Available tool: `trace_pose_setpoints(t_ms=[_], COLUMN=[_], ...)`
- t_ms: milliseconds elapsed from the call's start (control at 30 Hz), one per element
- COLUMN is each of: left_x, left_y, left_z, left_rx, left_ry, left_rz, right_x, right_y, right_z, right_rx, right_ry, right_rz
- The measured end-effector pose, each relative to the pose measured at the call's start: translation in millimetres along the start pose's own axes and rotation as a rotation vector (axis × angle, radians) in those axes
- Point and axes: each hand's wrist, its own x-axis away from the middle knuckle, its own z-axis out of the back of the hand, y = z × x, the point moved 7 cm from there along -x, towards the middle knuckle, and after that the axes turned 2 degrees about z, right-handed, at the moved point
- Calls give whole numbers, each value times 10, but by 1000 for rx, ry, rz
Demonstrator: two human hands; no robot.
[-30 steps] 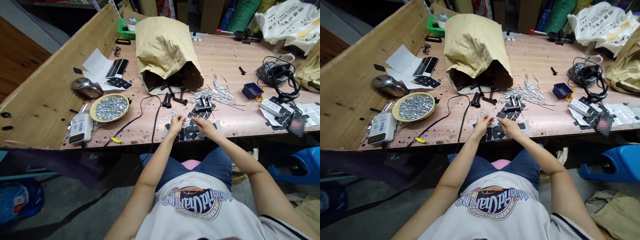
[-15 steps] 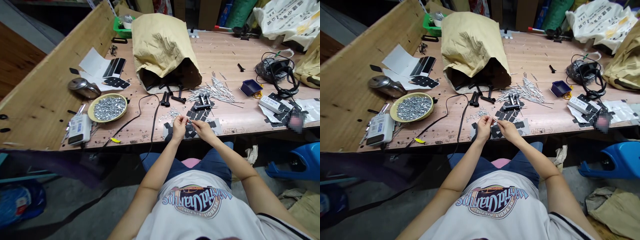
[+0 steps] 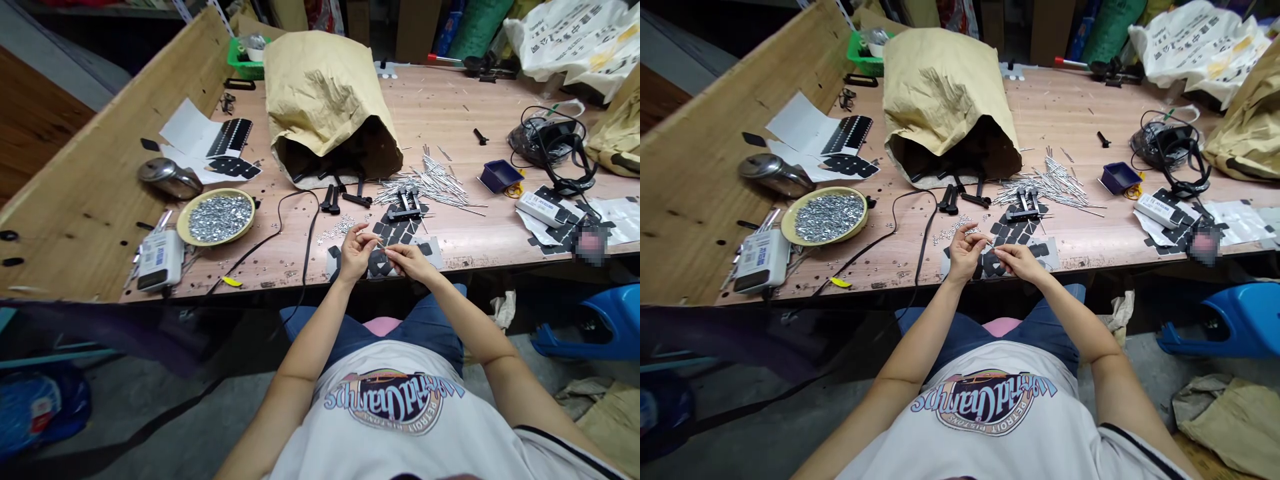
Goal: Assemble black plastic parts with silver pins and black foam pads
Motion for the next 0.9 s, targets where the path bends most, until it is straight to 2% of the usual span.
trace_pose_setpoints(t_ms=[133, 367, 567, 700, 900], left_x=[11, 35, 33, 34, 65], left_y=[67, 90, 89, 110, 150], left_z=[-11, -50, -28, -40, -108], left_rx=[37, 18, 22, 14, 25], left_ry=[-40, -144, -153, -205, -294], left_rz=[-16, 62, 56, 64, 99], right_x=[49, 143, 200, 246, 304], right_y=[-4, 24, 28, -12, 12], right_z=[-37, -123, -104, -67, -86], right_rx=[-195, -399, -349, -262, -293], right_ry=[-38, -159, -104, -48, -90], right_rz=[-64, -114, -107, -98, -140])
